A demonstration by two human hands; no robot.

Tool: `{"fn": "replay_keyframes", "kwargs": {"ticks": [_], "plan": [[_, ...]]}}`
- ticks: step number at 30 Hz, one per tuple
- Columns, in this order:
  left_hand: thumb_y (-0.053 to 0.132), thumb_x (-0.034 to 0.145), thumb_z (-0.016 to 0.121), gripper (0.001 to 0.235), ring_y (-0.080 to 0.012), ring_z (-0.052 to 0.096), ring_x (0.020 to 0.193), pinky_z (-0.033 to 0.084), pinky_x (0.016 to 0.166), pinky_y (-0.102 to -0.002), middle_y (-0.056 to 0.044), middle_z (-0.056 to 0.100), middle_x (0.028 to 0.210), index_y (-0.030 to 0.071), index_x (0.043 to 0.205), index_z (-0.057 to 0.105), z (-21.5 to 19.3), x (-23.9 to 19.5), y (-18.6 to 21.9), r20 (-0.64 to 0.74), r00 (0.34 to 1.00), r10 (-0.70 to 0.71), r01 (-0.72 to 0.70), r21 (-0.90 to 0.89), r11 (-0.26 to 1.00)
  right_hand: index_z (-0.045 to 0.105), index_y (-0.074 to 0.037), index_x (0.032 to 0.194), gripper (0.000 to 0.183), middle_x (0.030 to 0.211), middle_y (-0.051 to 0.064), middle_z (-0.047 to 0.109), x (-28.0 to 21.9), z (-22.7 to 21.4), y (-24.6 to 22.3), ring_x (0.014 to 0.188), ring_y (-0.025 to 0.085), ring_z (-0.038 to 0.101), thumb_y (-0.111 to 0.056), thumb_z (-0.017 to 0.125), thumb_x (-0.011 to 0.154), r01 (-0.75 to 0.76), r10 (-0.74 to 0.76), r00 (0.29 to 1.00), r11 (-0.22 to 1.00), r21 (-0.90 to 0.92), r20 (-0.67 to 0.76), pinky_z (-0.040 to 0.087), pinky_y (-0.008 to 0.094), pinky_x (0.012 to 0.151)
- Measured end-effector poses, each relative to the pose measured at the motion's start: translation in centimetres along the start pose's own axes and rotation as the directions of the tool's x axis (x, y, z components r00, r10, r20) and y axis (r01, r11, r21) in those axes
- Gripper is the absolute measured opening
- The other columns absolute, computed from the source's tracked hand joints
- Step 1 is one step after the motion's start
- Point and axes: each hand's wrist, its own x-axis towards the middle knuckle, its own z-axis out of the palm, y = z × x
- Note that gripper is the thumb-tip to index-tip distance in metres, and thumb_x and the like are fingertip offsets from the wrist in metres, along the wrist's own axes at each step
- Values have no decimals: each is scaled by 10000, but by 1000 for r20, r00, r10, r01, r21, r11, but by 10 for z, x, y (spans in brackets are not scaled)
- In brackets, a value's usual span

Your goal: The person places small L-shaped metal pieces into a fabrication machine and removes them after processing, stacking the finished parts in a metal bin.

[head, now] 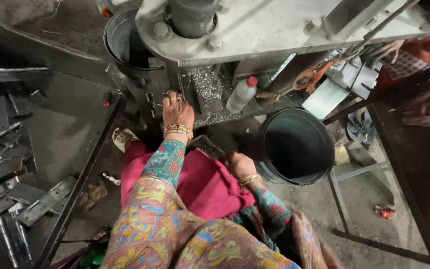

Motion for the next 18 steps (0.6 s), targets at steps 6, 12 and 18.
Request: {"fn": "replay_keyframes", "kwargs": {"ticks": [6,12,18], "plan": [[205,897,525,317,-278,461,1333,347,998,-476,-77,718,1226,81,1012,792,-2,4,-8,20,999,-28,28,25,999,734,-68,957,400,942,190,741,26,-22,-1,900,380,721,-446,600,954,130,-132,991,986,-106,-9,587,490,757],[196,963,513,314,-273,469,1370,350,1040,-471,-78,719,1246,91,1049,796,15,24,-1,65,992,-112,113,-20,993,724,-99,926,365,923,176,734,31,-31,-12,897,374,724,-453,633,920,37,-37,999,994,-104,4,583,494,770],[190,957,517,320,-286,502,1318,354,1025,-473,-79,710,1274,98,1110,782,9,4,-5,-115,992,-50,47,-24,999,727,-94,935,289,948,168,743,15,9,9,912,400,715,-349,590,926,106,-110,990,993,-48,-83,571,522,783]]}}
